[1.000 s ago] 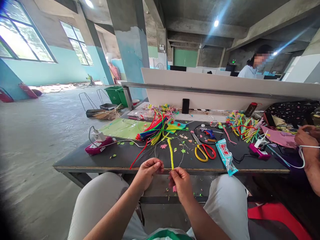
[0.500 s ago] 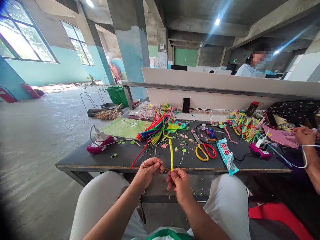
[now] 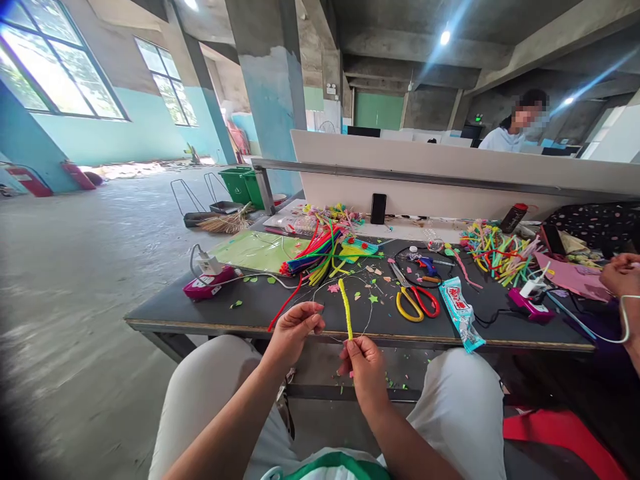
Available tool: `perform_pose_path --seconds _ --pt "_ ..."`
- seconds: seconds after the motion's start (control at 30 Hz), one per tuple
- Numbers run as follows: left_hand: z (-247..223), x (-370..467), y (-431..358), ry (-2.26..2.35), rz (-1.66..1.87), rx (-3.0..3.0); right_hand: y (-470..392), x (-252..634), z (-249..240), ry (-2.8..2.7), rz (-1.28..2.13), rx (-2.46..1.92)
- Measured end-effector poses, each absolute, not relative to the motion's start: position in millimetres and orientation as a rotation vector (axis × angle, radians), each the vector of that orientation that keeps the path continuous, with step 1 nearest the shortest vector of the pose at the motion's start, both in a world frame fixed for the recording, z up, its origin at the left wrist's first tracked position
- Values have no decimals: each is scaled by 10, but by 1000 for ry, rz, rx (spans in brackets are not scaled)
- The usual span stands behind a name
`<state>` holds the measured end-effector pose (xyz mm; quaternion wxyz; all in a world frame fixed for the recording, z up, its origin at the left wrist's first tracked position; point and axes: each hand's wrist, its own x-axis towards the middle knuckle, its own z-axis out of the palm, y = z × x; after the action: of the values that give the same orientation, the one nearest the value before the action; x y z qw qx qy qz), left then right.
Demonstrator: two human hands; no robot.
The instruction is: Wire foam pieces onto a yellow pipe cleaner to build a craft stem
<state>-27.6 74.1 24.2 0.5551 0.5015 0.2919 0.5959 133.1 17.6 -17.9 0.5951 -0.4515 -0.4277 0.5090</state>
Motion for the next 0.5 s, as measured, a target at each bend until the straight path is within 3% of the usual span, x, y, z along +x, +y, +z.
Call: perform_pose_path --seconds 0.2,0.5 --pt "240 -244 723 706 1437 1185 173 1351 -194 -974 1199 -1064" --pt "465 -395 799 614 1193 1026 182 1349 -230 -1022 1196 -1079"
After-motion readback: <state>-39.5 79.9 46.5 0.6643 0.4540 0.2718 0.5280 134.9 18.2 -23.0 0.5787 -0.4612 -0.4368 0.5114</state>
